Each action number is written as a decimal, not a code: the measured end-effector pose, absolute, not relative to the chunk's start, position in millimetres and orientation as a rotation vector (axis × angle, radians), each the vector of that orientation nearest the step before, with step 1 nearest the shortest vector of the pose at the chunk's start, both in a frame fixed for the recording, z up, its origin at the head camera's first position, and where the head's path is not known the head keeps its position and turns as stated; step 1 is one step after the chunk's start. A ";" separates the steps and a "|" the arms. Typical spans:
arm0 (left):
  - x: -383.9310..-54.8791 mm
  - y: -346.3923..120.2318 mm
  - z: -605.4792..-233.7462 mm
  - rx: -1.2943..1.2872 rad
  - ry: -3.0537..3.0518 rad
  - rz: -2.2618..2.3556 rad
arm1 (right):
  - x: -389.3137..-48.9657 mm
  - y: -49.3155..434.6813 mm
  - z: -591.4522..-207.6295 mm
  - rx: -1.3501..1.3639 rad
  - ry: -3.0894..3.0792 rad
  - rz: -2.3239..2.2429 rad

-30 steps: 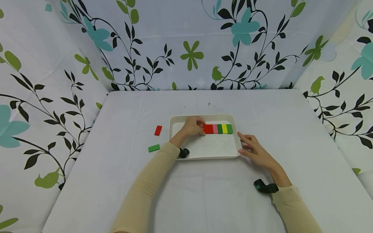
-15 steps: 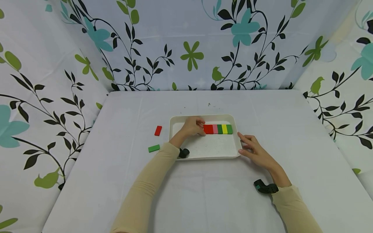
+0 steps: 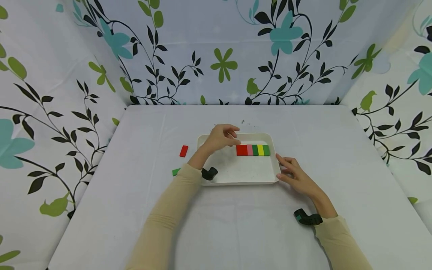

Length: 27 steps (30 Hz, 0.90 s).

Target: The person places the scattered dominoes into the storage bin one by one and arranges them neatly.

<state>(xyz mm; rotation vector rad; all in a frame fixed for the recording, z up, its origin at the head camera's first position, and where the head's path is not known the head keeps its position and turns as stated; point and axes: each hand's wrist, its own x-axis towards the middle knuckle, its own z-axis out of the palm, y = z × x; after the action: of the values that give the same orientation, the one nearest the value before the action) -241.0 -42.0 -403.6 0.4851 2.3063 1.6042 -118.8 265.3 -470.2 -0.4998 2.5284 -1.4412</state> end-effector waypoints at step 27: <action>-244.3 -212.9 -394.9 0.218 2.434 1.542 | -118.9 264.8 -465.5 -0.441 2.523 -1.405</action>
<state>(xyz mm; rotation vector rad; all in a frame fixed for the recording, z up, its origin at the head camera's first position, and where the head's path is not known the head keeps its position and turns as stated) -244.3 -212.9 -394.9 0.2182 2.4344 1.5419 -118.9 264.8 -465.5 -0.4411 2.5235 -1.4048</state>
